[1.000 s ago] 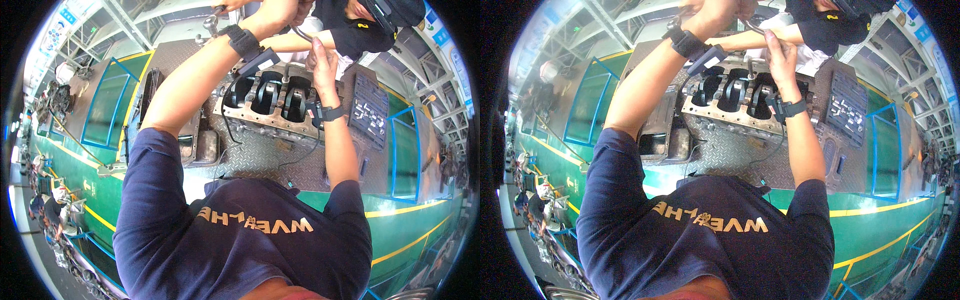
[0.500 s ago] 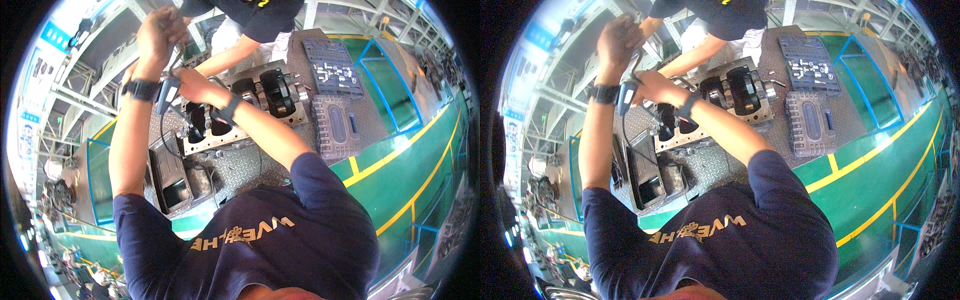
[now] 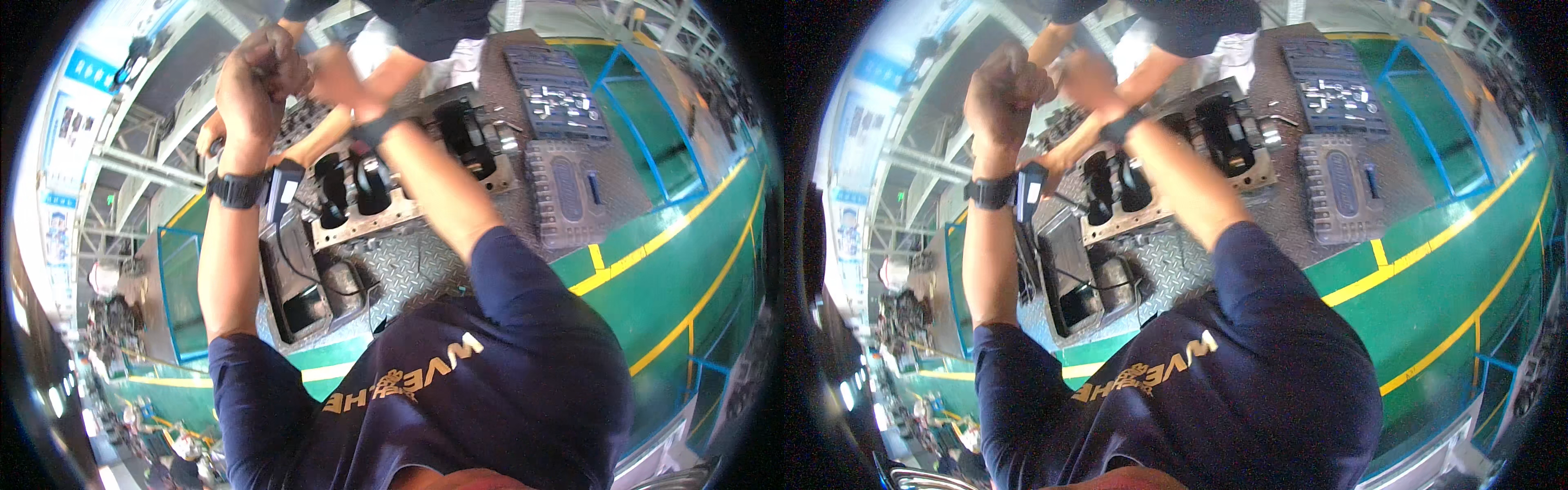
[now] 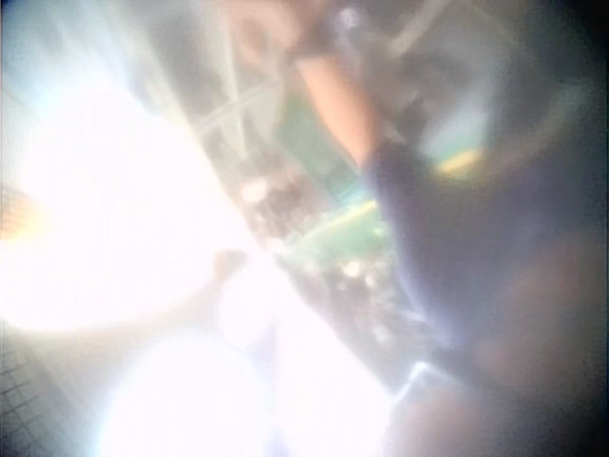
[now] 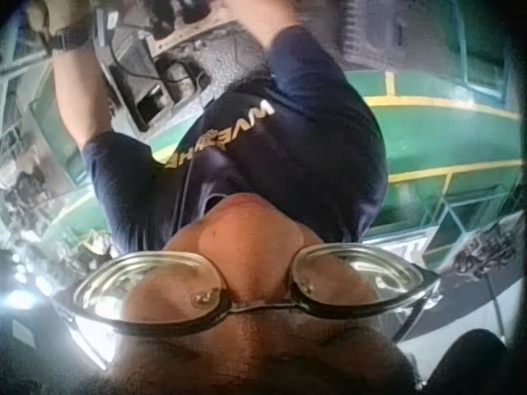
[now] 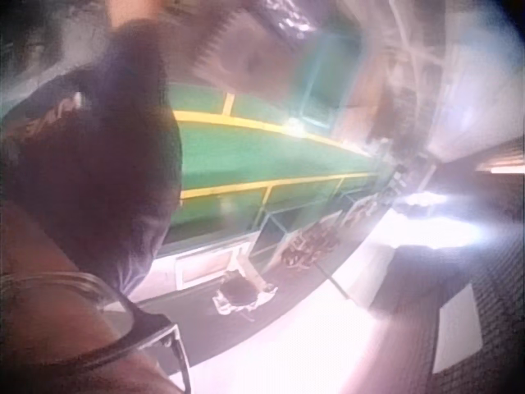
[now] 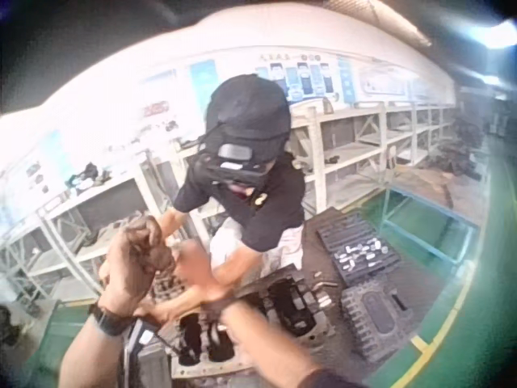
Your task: The person disassembles an engine block by removing bolts and components using a socket wrench and by hand.
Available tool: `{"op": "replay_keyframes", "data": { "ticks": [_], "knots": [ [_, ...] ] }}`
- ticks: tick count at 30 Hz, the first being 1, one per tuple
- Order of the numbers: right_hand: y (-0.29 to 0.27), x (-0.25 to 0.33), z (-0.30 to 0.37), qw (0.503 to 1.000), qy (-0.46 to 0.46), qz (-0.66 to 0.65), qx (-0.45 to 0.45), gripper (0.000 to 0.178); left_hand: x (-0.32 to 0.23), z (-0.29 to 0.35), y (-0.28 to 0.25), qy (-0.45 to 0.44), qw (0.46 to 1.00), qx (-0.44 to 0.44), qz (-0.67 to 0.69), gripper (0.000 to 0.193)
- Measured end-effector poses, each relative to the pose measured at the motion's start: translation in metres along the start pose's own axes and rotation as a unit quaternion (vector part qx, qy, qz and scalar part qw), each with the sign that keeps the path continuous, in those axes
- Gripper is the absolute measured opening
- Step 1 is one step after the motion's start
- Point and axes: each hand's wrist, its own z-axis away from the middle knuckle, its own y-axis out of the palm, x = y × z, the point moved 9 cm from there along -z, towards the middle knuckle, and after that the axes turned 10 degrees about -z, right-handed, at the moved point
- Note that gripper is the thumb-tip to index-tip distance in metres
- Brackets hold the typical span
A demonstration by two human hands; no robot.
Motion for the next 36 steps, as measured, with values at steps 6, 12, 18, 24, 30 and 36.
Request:
{"op": "replay_keyframes", "data": {
  "ticks": [6, 12, 18, 24, 30, 36],
  "knots": [
    [0.085, 0.018, 0.093, 0.949, 0.18, -0.194, 0.169, 0.029, -0.001, -0.002, -0.014, 0.045, 0.999, -0.029, 0.007, 0.016],
    [-0.006, -0.022, 0.012, 0.992, 0.05, -0.007, -0.119, 0.019, 0.011, 0.012, 0.022, 0.01, 1.0, -0.023, 0.018, 0.02],
    [0.023, 0.056, 0.092, 0.974, 0.145, -0.173, 0.019, 0.017, 0.012, 0.008, -0.029, -0.013, 0.995, -0.089, 0.042, 0.024],
    [0.016, -0.025, 0.047, 0.987, 0.151, -0.039, -0.04, 0.016, -0.002, 0.003, 0.009, 0.249, 0.871, -0.161, -0.392, 0.022],
    [-0.016, 0.044, 0.112, 0.968, 0.235, -0.078, -0.031, 0.019, -0.006, 0.024, -0.005, 0.408, 0.806, -0.232, -0.362, 0.025],
    [0.044, 0.024, 0.117, 0.972, 0.221, -0.062, 0.048, 0.026, 0.024, 0.044, 0.046, 0.3, 0.919, -0.117, -0.226, 0.014]
  ]
}}
